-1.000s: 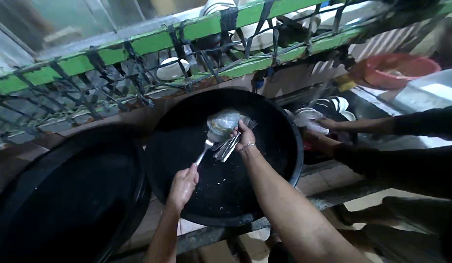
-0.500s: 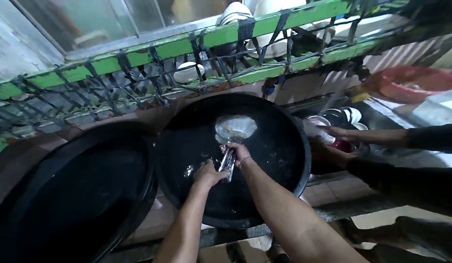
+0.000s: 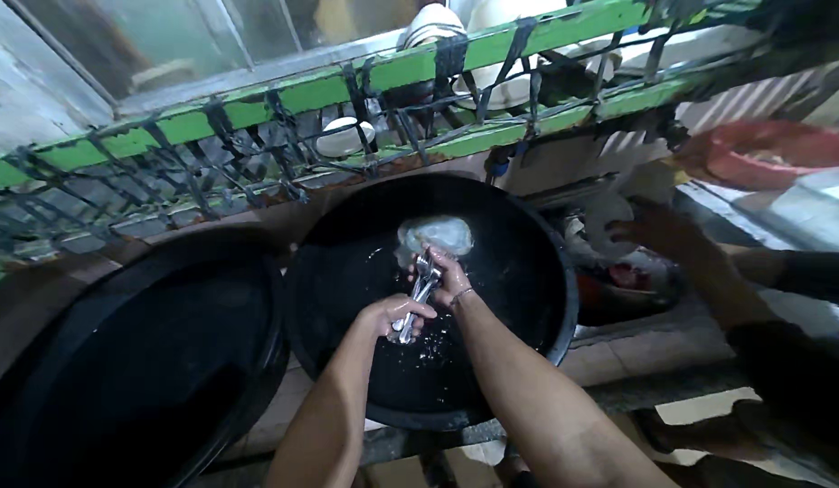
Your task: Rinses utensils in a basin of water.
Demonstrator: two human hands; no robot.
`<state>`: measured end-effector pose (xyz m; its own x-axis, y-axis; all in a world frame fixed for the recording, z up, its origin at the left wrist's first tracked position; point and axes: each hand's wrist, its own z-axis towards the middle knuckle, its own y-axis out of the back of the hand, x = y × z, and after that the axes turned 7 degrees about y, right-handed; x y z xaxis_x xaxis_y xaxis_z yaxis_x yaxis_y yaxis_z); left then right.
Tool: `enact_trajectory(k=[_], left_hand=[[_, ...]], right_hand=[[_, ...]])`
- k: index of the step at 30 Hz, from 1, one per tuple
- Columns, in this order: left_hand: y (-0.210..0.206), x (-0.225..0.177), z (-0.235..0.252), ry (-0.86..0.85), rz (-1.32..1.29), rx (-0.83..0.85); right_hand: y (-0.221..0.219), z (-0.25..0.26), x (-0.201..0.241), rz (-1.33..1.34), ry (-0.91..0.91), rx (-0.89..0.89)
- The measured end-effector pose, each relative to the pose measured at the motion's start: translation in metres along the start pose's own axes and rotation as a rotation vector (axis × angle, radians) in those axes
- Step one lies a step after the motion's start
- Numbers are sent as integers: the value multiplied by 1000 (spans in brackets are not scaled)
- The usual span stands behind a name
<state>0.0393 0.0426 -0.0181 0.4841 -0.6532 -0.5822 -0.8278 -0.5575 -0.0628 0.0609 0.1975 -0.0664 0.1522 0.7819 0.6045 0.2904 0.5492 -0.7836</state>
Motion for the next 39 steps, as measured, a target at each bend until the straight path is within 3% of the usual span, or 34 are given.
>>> enact_trajectory(k=[3, 6, 9, 13, 17, 23, 27, 30, 33, 36, 39], left_hand=[[3, 9, 5, -27, -62, -12], [-1, 7, -6, -129, -115, -75], [-9, -4, -23, -183, -150, -53], [-21, -4, -14, -150, -179, -23], [-32, -17, -45, -138, -165, -28], [-9, -34, -122, -79, 390, -403], [0, 7, -111, 83, 681, -576], [9, 21, -186, 19, 792, -726], [26, 37, -314, 66, 813, -1105], [58, 57, -454, 305, 879, -1536], [118, 83, -583, 639, 854, -1768]], right_hand=[[16, 8, -9, -222, -75, -102], [0, 3, -6, -112, -6, -258], [-20, -1, 4, 44, 109, -215], [-15, -5, -2, -36, 119, -191], [-39, -13, 13, -207, 249, -153], [-63, -33, 32, -288, 372, 167], [-64, -32, 14, -540, 261, -87], [-62, -28, 15, -749, 203, -96], [-56, -29, 16, -821, 158, 39], [-59, -32, 12, -898, 165, 147], [-61, -34, 10, -952, 166, 184]])
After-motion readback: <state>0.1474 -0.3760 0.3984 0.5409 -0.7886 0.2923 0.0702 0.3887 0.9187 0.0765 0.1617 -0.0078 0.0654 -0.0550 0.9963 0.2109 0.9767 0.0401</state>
